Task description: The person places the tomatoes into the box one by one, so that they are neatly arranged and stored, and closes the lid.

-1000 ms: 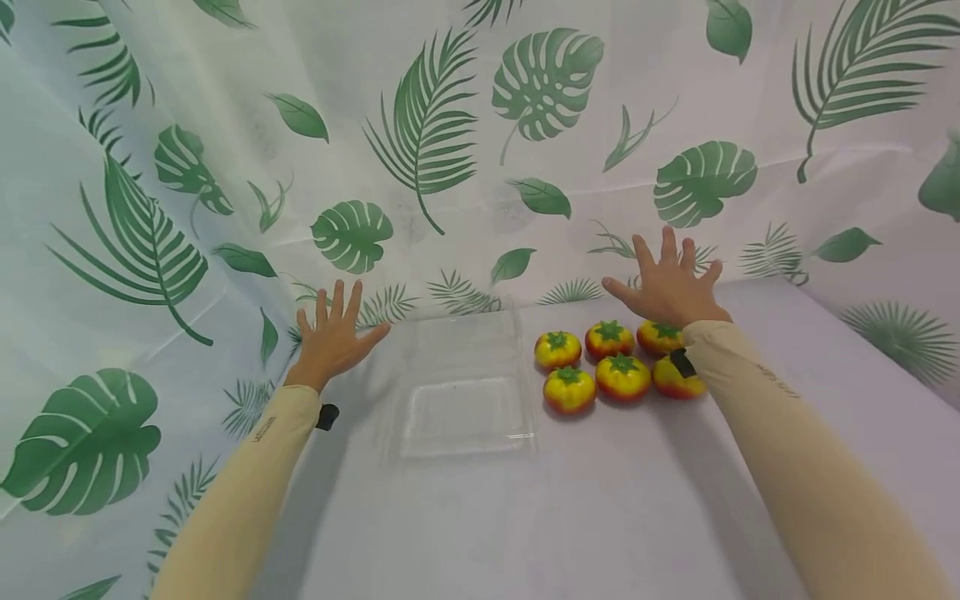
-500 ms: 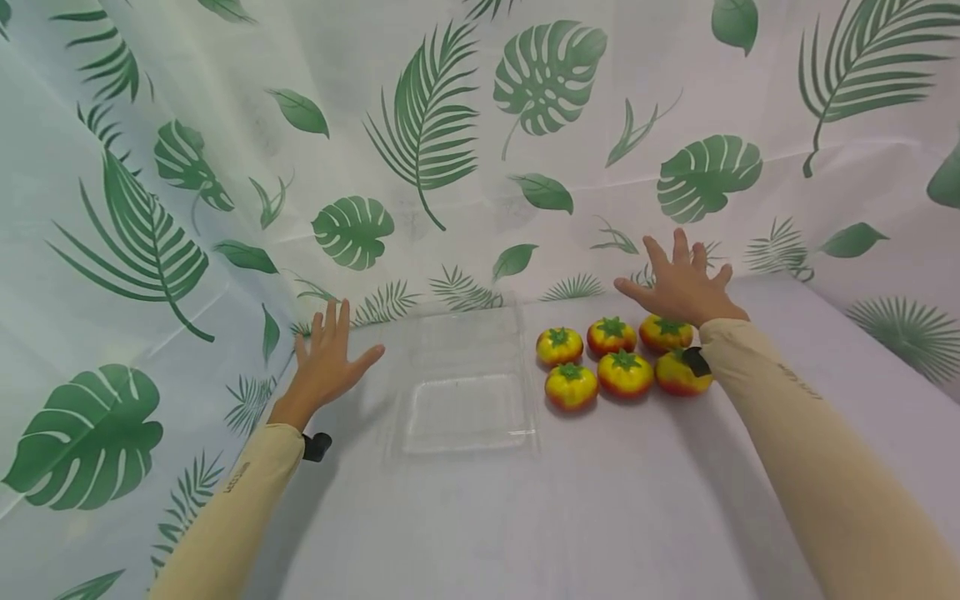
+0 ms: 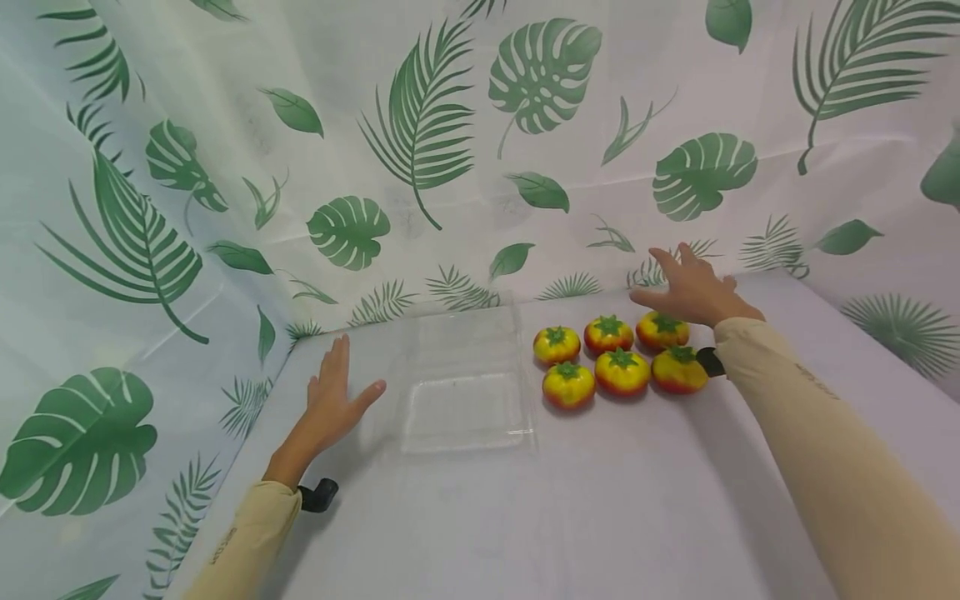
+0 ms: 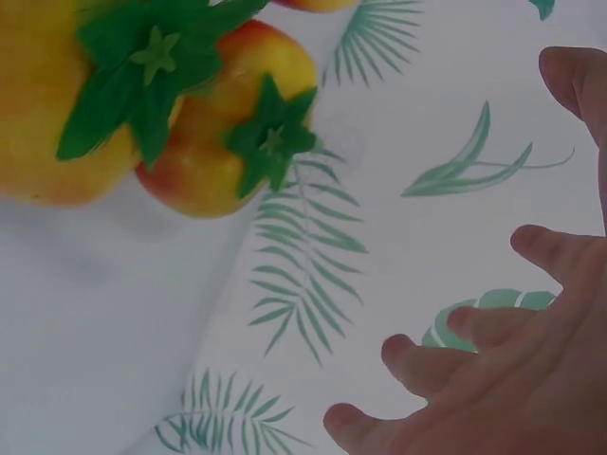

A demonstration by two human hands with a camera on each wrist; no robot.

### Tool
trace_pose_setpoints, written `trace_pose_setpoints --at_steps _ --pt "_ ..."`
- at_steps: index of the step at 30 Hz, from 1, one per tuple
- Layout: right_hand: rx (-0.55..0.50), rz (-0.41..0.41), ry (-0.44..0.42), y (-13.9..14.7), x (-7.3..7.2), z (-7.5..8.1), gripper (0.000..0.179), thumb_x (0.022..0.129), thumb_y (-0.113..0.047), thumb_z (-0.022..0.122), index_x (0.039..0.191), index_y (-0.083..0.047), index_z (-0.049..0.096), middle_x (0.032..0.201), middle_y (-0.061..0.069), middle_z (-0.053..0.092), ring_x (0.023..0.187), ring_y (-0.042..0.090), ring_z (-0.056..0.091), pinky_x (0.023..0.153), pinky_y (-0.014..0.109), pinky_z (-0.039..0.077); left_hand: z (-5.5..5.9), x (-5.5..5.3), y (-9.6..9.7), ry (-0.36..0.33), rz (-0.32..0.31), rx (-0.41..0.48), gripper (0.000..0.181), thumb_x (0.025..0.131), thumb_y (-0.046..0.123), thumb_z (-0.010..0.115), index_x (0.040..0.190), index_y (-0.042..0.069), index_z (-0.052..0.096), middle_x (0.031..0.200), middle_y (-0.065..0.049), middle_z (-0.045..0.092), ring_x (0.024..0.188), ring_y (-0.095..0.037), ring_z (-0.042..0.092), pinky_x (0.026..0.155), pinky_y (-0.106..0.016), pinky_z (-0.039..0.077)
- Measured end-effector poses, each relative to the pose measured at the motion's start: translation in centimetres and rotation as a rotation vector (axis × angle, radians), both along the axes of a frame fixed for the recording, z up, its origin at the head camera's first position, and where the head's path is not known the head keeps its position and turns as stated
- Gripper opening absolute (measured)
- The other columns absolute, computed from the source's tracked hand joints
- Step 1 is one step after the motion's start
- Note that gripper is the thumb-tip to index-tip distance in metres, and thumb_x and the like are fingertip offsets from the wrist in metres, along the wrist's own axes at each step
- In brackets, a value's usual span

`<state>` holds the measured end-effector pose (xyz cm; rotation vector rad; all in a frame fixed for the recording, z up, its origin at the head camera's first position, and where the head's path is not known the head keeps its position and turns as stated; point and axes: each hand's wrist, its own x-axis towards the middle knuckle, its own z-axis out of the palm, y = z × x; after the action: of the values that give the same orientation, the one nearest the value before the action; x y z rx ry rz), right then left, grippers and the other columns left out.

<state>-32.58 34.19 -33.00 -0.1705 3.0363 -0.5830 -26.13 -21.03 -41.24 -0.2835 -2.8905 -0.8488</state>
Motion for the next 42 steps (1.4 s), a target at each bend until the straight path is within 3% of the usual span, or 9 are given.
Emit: trace_pose_setpoints --at_steps 8,15,27,36,42 --pt "-0.053 0.054 -0.051 1.0 -0.2 -0.8 0.106 0.102 -0.052 0.069 0.164 0.013 0.013 0.161 0.049 0.008 0.142 0.070 0.020 0.108 0.085 0.023 -1.0 2.5 1.2 -0.023 -0.073 0.126 0.110 0.101 0.056 0.063 0.171 0.002 -0.002 0.178 -0.021 -0.004 0.162 -0.046 -0.003 0.120 -0.078 0.002" --pt "-0.057 0.052 -0.104 2.0 -0.2 -2.1 0.102 0.102 -0.051 0.069 0.163 0.012 0.017 0.160 0.048 0.017 0.138 0.070 0.025 0.107 0.084 0.026 -1.4 3.8 2.4 -0.118 -0.144 0.213 0.114 0.099 0.056 0.067 0.172 0.007 -0.006 0.179 -0.013 -0.008 0.164 -0.036 -0.004 0.123 -0.074 0.001" --pt "-0.041 0.087 -0.191 2.0 -0.2 -3.8 0.093 0.102 -0.053 0.068 0.156 0.013 0.032 0.148 0.049 0.037 0.126 0.066 0.044 0.105 0.084 0.032 -2.8 4.5 2.8 -0.216 -0.174 0.218 0.126 0.092 0.056 0.078 0.171 0.004 -0.004 0.178 -0.018 -0.007 0.163 -0.039 0.000 0.123 -0.073 0.006" --pt "-0.083 0.091 -0.223 2.7 -0.9 -5.5 0.087 0.104 -0.045 0.068 0.154 0.016 0.032 0.148 0.049 0.035 0.128 0.066 0.040 0.109 0.082 0.030 -3.0 4.8 2.6 -0.235 -0.161 0.235 0.127 0.090 0.054 0.081 0.171 0.002 -0.002 0.178 -0.018 -0.001 0.162 -0.041 0.005 0.125 -0.068 0.014" --pt "-0.111 0.046 -0.208 3.0 -1.1 -6.0 0.080 0.102 -0.034 0.069 0.149 0.019 0.033 0.143 0.049 0.038 0.121 0.063 0.047 0.106 0.078 0.039 -2.9 4.9 2.7 -0.237 -0.153 0.226 0.124 0.090 0.055 0.080 0.172 0.004 0.002 0.177 -0.022 0.009 0.160 -0.049 0.012 0.122 -0.073 0.018"
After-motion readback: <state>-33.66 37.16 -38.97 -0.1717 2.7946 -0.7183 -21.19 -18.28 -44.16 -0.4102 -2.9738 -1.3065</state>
